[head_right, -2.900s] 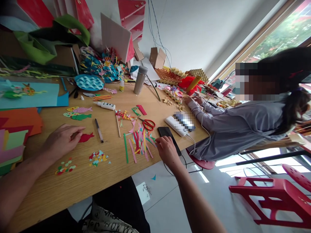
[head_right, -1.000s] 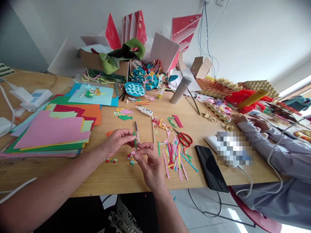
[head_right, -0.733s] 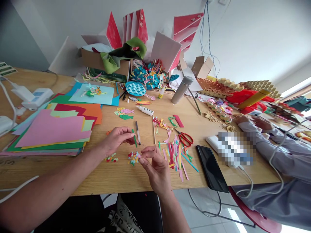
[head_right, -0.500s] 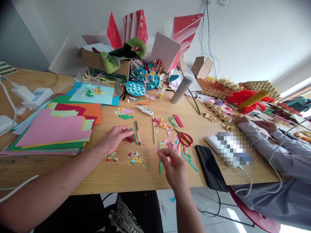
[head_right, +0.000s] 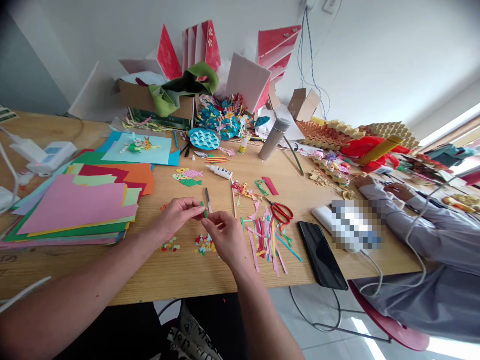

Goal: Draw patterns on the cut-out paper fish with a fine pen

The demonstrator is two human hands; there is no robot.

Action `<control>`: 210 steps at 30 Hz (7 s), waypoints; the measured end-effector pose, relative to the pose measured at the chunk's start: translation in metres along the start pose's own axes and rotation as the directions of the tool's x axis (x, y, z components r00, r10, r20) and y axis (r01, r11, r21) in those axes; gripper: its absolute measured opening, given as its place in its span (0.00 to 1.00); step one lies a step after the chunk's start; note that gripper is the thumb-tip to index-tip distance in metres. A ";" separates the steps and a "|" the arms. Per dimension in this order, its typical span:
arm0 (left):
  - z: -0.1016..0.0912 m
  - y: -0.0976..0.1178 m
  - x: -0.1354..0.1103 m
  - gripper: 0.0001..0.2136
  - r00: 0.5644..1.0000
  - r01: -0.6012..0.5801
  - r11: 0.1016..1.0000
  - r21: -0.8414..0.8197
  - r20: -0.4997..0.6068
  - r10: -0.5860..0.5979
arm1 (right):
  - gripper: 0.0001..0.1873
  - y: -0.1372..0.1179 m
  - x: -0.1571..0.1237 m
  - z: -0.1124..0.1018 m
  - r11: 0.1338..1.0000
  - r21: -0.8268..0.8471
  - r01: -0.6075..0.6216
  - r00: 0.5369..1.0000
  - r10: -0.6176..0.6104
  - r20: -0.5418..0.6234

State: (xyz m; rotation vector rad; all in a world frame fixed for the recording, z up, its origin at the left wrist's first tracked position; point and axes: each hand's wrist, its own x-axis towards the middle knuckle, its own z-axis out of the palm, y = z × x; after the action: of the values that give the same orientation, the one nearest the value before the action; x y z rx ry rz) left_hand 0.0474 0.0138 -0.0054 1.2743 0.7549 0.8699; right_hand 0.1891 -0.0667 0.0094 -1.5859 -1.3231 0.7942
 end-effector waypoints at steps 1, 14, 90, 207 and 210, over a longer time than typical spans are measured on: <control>0.000 0.001 0.000 0.10 1.000 -0.003 1.000 0.004 0.000 0.003 | 0.12 -0.002 0.003 0.004 1.000 0.012 -0.012 1.000 0.012 0.001; -0.013 0.003 0.007 0.12 0.994 0.056 0.998 -0.019 -0.092 -0.058 | 0.15 0.000 0.021 0.011 0.996 0.059 -0.066 0.997 0.063 0.054; -0.051 -0.001 0.013 0.14 0.957 -0.263 0.210 0.942 0.226 0.184 | 0.15 0.019 0.039 0.056 0.890 -0.451 0.066 0.991 -0.005 0.136; -0.065 -0.016 0.027 0.09 0.944 -0.324 0.203 0.924 0.301 0.134 | 0.13 0.112 -0.081 -0.047 0.888 -0.449 0.099 0.554 -0.424 -0.716; -0.065 -0.016 0.027 0.09 0.945 -0.320 0.199 0.926 0.298 0.135 | 0.13 0.109 -0.082 -0.047 0.913 -0.394 0.103 0.561 -0.380 -0.736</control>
State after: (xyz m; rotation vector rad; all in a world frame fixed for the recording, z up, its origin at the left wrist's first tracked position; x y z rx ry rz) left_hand 0.0061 0.0678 -0.0312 2.6580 1.0491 0.4225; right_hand 0.2565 -0.1601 -0.0780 -1.6310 -0.9445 -0.3582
